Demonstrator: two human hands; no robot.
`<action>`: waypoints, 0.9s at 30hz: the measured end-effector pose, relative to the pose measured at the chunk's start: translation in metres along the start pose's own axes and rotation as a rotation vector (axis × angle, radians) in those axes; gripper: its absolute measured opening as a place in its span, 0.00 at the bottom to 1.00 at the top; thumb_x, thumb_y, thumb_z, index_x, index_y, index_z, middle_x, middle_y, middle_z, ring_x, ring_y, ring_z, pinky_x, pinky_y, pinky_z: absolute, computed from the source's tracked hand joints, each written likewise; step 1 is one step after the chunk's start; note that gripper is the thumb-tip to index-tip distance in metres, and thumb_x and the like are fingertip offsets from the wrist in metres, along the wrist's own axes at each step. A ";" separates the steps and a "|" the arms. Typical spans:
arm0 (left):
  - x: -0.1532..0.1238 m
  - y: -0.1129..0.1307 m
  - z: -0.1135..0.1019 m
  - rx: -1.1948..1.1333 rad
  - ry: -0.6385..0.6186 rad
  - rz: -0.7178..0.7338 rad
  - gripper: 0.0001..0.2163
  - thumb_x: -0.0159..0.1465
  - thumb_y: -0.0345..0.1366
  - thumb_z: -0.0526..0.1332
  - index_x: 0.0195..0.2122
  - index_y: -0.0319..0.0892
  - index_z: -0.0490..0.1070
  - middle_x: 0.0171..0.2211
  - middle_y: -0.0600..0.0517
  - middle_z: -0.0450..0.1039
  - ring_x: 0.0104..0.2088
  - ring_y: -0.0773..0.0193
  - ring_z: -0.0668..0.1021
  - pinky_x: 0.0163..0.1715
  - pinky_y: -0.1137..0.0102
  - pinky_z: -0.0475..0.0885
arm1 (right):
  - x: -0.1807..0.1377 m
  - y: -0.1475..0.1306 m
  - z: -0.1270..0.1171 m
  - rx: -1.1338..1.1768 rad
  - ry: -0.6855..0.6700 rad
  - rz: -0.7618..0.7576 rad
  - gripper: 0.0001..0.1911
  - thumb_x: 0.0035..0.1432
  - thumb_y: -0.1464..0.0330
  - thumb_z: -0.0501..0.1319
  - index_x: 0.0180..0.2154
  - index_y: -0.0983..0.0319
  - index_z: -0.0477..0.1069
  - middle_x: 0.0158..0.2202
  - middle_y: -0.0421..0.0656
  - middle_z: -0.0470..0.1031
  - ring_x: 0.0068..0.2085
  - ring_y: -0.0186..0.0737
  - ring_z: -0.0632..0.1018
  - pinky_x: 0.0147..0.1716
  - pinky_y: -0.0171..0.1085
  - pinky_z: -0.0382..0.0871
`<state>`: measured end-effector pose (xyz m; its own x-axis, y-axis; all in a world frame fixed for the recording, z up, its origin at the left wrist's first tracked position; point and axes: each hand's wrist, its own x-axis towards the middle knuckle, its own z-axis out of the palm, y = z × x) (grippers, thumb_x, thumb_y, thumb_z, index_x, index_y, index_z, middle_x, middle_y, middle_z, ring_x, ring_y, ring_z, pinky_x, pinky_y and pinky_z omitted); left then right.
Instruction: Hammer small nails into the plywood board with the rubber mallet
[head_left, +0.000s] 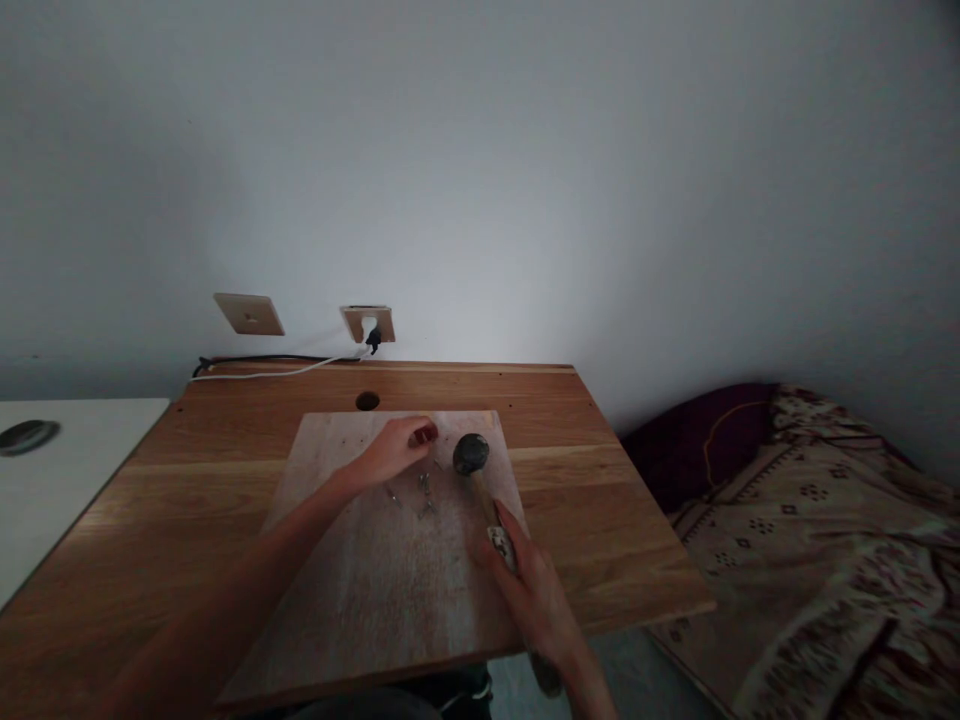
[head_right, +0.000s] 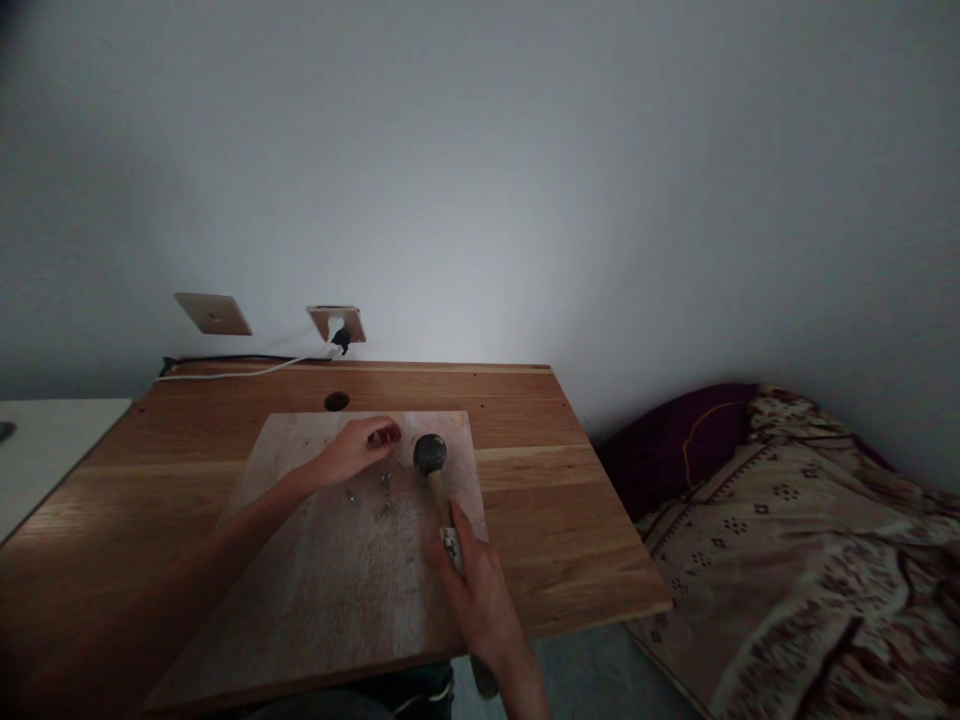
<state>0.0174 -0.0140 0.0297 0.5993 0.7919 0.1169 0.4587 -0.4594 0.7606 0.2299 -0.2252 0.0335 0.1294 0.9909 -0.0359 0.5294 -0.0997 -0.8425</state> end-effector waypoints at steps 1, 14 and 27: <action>0.003 -0.001 0.003 -0.013 0.019 0.002 0.04 0.61 0.28 0.60 0.36 0.41 0.73 0.33 0.52 0.77 0.34 0.64 0.78 0.38 0.70 0.71 | 0.004 -0.003 0.000 -0.010 -0.001 0.009 0.29 0.69 0.59 0.56 0.67 0.63 0.64 0.56 0.52 0.79 0.56 0.52 0.80 0.53 0.45 0.75; 0.005 -0.018 0.001 -0.078 0.214 -0.036 0.03 0.62 0.31 0.63 0.37 0.41 0.75 0.32 0.51 0.79 0.32 0.64 0.79 0.35 0.69 0.73 | 0.000 -0.007 0.022 -0.003 -0.065 -0.019 0.28 0.68 0.62 0.55 0.67 0.61 0.65 0.58 0.49 0.77 0.59 0.49 0.77 0.58 0.45 0.72; 0.053 -0.002 0.050 -0.013 0.029 0.133 0.09 0.58 0.22 0.63 0.37 0.38 0.79 0.34 0.49 0.80 0.34 0.64 0.79 0.39 0.71 0.70 | 0.009 0.016 0.004 -0.052 0.136 0.131 0.20 0.65 0.62 0.55 0.55 0.62 0.70 0.34 0.46 0.80 0.35 0.47 0.83 0.34 0.39 0.75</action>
<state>0.0805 0.0086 0.0026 0.6354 0.7355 0.2353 0.3679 -0.5563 0.7451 0.2356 -0.2178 0.0179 0.3102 0.9482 -0.0680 0.5426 -0.2353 -0.8064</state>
